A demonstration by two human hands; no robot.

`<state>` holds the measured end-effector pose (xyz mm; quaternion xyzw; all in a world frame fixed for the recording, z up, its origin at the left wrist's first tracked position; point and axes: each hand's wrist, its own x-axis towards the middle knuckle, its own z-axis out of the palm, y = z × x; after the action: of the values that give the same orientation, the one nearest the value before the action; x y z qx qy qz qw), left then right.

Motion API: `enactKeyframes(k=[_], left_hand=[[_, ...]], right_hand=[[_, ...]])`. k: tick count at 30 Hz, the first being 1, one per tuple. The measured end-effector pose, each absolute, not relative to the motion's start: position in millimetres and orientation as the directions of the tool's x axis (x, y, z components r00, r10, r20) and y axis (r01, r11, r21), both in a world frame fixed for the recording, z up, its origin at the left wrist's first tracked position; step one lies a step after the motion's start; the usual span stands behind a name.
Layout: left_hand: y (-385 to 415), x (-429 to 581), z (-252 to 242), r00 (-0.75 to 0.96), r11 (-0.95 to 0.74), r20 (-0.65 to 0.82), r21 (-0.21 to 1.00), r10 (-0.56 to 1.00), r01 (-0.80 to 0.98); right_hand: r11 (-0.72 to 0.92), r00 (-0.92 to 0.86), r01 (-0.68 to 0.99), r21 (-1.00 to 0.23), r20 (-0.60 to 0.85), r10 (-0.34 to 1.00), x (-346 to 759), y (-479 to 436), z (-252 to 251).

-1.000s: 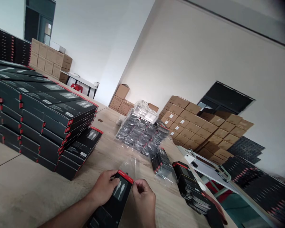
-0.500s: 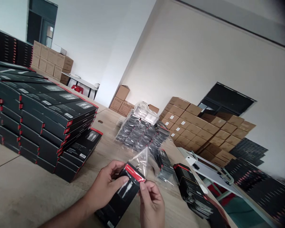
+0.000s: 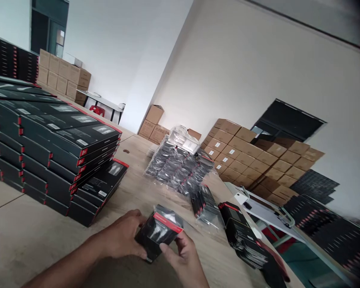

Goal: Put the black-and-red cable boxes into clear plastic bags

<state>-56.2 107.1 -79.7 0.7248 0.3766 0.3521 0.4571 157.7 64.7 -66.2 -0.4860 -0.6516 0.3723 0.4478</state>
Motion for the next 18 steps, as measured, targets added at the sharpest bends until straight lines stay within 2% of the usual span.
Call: enactKeyframes(k=[3, 6, 8, 12, 14, 18], left_hand=[[106, -51, -69, 0.425, -0.366, 0.246, 0.902, 0.871, 0.228], [109, -51, -69, 0.459, -0.361, 0.22, 0.899, 0.861, 0.246], [111, -51, -74, 0.499, -0.347, 0.205, 0.914, 0.842, 0.21], [107, -46, -83, 0.553, -0.221, 0.178, 0.975, 0.814, 0.011], [102, -39, -85, 0.589, -0.155, 0.155, 0.987, 0.793, -0.051], [92, -26, -83, 0.62, -0.121, 0.084, 0.993, 0.78, 0.018]], right_hand=[[0.187, -0.217, 0.288, -0.939, 0.127, 0.968, 154, 66, -72], [0.157, -0.245, 0.207, -0.966, 0.104, 0.964, 150, 63, -74], [0.198, -0.184, 0.171, -0.965, 0.166, 0.969, 148, 63, -71], [0.245, -0.049, 0.136, -0.96, 0.24, 0.97, 151, 69, -66], [0.211, 0.051, 0.047, -0.976, 0.213, 0.976, 153, 74, -67], [0.123, 0.223, -0.2, -0.972, 0.077, 0.972, 159, 79, -69]])
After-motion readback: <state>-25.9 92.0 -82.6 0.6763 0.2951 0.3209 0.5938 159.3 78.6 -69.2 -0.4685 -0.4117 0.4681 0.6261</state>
